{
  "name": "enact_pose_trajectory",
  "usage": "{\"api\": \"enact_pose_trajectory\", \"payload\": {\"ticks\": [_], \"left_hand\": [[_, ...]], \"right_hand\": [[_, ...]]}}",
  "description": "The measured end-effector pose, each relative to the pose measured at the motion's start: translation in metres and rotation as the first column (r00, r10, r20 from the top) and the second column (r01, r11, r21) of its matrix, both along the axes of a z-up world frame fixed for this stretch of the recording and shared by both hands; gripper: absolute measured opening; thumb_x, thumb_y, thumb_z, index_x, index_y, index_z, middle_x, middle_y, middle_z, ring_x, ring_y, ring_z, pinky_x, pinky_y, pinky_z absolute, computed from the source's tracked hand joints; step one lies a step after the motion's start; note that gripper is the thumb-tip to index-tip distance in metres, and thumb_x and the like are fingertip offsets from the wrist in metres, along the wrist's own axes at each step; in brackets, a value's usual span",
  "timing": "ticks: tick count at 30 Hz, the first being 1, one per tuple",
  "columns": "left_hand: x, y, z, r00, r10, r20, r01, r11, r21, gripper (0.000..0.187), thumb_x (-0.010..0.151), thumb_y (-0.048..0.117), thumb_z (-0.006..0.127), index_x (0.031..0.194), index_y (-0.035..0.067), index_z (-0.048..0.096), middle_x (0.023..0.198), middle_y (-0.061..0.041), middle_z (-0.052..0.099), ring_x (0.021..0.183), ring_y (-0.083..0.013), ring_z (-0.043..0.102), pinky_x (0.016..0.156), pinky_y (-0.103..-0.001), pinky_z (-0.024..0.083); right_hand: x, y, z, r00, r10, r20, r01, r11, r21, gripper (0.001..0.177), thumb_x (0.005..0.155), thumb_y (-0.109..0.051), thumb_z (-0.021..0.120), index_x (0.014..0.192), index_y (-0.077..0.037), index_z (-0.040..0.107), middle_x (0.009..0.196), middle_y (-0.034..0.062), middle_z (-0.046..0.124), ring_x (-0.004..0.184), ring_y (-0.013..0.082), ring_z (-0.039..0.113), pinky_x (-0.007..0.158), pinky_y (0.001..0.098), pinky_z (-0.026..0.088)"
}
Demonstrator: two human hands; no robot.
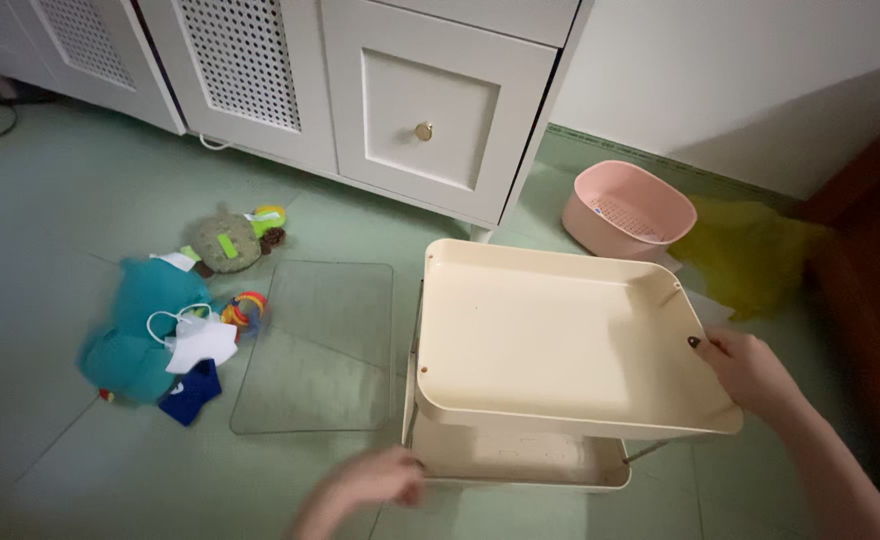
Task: The person assembles a small two-tier rolling cart on the floor, inserting metal poles into plastic trays, fitting clear side panels, and stacking the trays. They then load plush toys and small items onto the top tray and push the finished cart against the cabinet.
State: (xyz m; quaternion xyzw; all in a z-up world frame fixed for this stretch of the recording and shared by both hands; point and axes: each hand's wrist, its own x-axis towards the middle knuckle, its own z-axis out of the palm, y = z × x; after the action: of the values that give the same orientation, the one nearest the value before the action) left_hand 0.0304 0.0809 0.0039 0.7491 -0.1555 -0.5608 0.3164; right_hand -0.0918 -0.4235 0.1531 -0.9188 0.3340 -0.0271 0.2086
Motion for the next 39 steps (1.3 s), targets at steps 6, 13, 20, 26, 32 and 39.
{"api": "enact_pose_trajectory", "payload": {"ticks": [6,13,20,26,32,39], "left_hand": [[0.033,0.029,0.047,0.755,0.415,0.508,-0.406,0.904,-0.135,0.042,0.1,0.03,0.051,0.134,0.008,0.059,0.122,-0.009,0.07,0.111,-0.0238,0.068,0.098,-0.039,0.054],[0.012,0.013,0.095,0.773,0.635,0.012,-0.526,0.651,-0.548,0.043,0.102,0.026,0.042,0.133,0.006,0.064,0.131,-0.005,0.072,0.127,-0.0169,0.063,0.11,-0.034,0.044],[0.007,0.003,0.113,0.792,0.592,-0.148,-0.593,0.687,-0.42,0.045,0.103,0.036,0.037,0.132,0.01,0.061,0.123,-0.005,0.069,0.124,-0.0153,0.063,0.104,-0.034,0.047],[0.005,0.001,0.121,0.782,0.606,-0.149,-0.584,0.627,-0.516,0.04,0.1,0.036,0.047,0.117,0.004,0.062,0.112,-0.011,0.069,0.113,-0.0212,0.064,0.099,-0.035,0.05],[0.008,0.0,0.128,0.762,0.622,-0.182,-0.624,0.628,-0.466,0.04,0.097,0.034,0.046,0.128,0.011,0.056,0.117,-0.005,0.067,0.112,-0.0151,0.066,0.1,-0.035,0.049],[0.014,0.0,0.13,0.836,0.517,-0.185,-0.517,0.628,-0.581,0.052,0.099,0.046,0.033,0.132,0.015,0.059,0.123,0.001,0.07,0.117,-0.0148,0.063,0.099,-0.039,0.046]], "right_hand": [[-0.002,0.007,-0.008,0.981,0.01,-0.196,-0.02,0.999,-0.049,0.034,0.1,-0.031,0.057,0.12,-0.008,0.072,0.089,0.0184,0.079,0.075,0.0289,0.075,0.076,0.0444,0.059],[-0.004,0.013,-0.021,0.986,0.018,-0.166,-0.046,0.985,-0.167,0.037,0.105,-0.032,0.053,0.123,-0.005,0.071,0.101,0.0211,0.079,0.087,0.0342,0.074,0.083,0.0477,0.058],[0.007,0.007,-0.002,0.954,-0.193,-0.23,0.122,0.949,-0.292,0.044,0.112,-0.037,0.043,0.138,-0.009,0.065,0.111,0.0212,0.074,0.093,0.0347,0.073,0.088,0.0499,0.058],[0.006,-0.006,-0.002,0.939,-0.19,-0.288,0.054,0.906,-0.419,0.043,0.113,-0.036,0.043,0.139,-0.011,0.066,0.111,0.0193,0.078,0.094,0.0345,0.077,0.091,0.0473,0.059],[0.003,-0.01,-0.007,0.969,-0.196,-0.154,0.138,0.937,-0.321,0.042,0.114,-0.034,0.046,0.137,-0.006,0.069,0.106,0.0229,0.074,0.088,0.0363,0.073,0.084,0.0485,0.06],[0.002,-0.004,-0.003,0.974,-0.217,-0.07,0.207,0.971,-0.123,0.046,0.111,-0.034,0.05,0.141,-0.004,0.066,0.106,0.0239,0.073,0.086,0.0354,0.076,0.083,0.0466,0.058]]}}
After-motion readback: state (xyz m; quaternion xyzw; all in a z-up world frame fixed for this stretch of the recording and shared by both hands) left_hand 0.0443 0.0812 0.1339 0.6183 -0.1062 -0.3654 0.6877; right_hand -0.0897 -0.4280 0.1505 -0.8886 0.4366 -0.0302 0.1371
